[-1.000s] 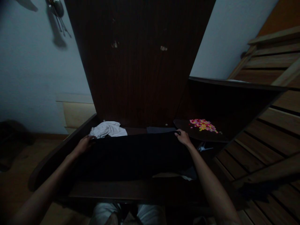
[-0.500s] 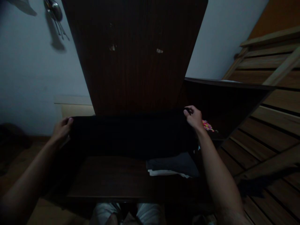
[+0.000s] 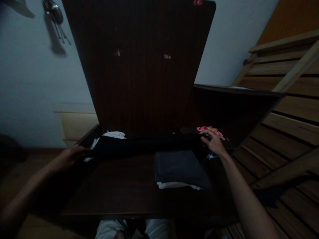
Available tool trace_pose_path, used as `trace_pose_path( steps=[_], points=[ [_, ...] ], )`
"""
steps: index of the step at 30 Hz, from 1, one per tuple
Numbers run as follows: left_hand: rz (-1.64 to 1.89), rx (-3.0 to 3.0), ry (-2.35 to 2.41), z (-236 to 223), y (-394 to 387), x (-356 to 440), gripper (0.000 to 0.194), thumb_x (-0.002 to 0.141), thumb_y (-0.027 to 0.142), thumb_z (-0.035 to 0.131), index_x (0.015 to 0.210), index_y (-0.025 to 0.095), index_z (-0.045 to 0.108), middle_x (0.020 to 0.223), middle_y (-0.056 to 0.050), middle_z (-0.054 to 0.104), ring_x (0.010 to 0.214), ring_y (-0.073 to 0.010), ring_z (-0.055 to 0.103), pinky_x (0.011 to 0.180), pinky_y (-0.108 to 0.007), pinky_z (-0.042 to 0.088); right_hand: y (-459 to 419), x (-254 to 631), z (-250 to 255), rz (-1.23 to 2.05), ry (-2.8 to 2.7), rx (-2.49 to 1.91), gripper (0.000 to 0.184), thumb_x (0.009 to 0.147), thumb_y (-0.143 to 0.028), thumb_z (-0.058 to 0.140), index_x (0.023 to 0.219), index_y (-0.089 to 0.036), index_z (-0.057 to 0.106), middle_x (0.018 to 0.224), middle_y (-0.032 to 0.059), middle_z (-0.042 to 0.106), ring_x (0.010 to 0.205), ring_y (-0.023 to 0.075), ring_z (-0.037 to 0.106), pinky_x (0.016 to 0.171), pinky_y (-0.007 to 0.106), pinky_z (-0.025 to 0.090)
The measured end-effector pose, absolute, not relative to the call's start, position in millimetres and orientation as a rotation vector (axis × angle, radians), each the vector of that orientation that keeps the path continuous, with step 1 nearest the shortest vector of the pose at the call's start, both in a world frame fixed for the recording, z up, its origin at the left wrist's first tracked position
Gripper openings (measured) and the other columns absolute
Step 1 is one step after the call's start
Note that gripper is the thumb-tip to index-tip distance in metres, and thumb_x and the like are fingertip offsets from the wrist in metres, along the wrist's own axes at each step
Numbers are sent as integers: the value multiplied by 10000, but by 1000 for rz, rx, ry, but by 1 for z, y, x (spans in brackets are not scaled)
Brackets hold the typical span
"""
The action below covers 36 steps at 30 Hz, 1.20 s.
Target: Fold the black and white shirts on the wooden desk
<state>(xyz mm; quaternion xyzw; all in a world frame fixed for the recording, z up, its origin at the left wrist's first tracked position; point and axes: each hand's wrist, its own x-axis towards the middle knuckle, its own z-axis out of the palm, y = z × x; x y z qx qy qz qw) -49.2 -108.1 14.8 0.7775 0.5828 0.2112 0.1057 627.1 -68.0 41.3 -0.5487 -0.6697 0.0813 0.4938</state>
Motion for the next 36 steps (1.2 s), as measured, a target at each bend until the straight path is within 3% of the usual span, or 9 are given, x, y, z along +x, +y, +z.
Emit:
trace_pose_path(
  steps=[5, 10, 13, 16, 22, 26, 29, 33, 36],
  points=[
    [265, 2346, 1713, -51, -150, -32, 393, 707, 217, 476, 1024, 196, 706, 1096, -105, 702, 1047, -253, 653, 932, -344, 499, -126, 643, -23, 322, -1829, -1508, 378, 729, -586, 621, 838, -227, 670, 865, 71, 684, 827, 254, 647, 788, 399, 527],
    [224, 2431, 1836, -64, -156, -22, 429, 631, 213, 544, 1030, 215, 703, 1192, -111, 673, 1138, -298, 617, 980, -387, 484, -152, 640, -52, 188, -1951, -1535, 340, 796, -456, 581, 1038, -238, 681, 976, 89, 688, 890, 257, 652, 829, 420, 529],
    [267, 2458, 1827, -68, -151, -24, 328, 633, 260, 573, 937, 213, 688, 1139, -122, 678, 1125, -310, 614, 972, -403, 481, -153, 636, -58, 34, -2144, -1469, 276, 802, -329, 561, 1033, -249, 688, 959, 89, 696, 920, 268, 632, 839, 446, 518],
    [366, 2455, 1757, -70, -149, -30, 180, 678, 310, 565, 826, 227, 624, 1007, -81, 680, 1001, -263, 644, 899, -347, 499, -148, 636, -58, -137, -2233, -1413, 206, 786, -227, 531, 929, -241, 678, 916, 86, 695, 918, 272, 618, 835, 445, 509],
    [374, 2395, 1743, -61, -160, -31, 99, 696, 299, 518, 735, 224, 570, 946, -59, 673, 909, -229, 657, 795, -280, 505, -150, 638, -57, -235, -2197, -1413, 222, 689, -140, 502, 851, -226, 628, 874, 74, 667, 896, 254, 616, 821, 403, 511],
    [358, 2382, 1751, -56, -165, -21, 221, 711, 327, 528, 855, 220, 656, 1000, -68, 700, 1015, -263, 653, 876, -330, 509, -157, 628, -59, -76, -2279, -1477, 282, 644, -153, 507, 876, -221, 651, 916, 69, 676, 904, 247, 638, 834, 397, 526],
    [433, 2366, 1780, -58, -161, -15, 333, 750, 396, 531, 970, 205, 694, 1111, -94, 687, 1012, -257, 661, 916, -355, 510, -161, 621, -57, -45, -2266, -1497, 272, 721, -209, 507, 931, -223, 679, 971, 79, 692, 962, 258, 642, 882, 421, 524],
    [427, 2435, 1697, -64, -154, -11, 404, 674, 281, 549, 1032, 197, 715, 1211, -105, 654, 1094, -254, 629, 975, -373, 492, -163, 616, -55, -35, -2243, -1518, 286, 870, -277, 434, 956, -236, 703, 991, 83, 706, 975, 247, 652, 888, 421, 530],
    [424, 2465, 1691, -68, -152, -10, 417, 654, 213, 522, 1016, 194, 729, 1195, -110, 663, 1110, -263, 614, 972, -399, 496, -163, 617, -61, -125, -2261, -1522, 270, 847, -281, 471, 963, -235, 710, 985, 81, 713, 950, 243, 662, 897, 427, 524]
  ],
)
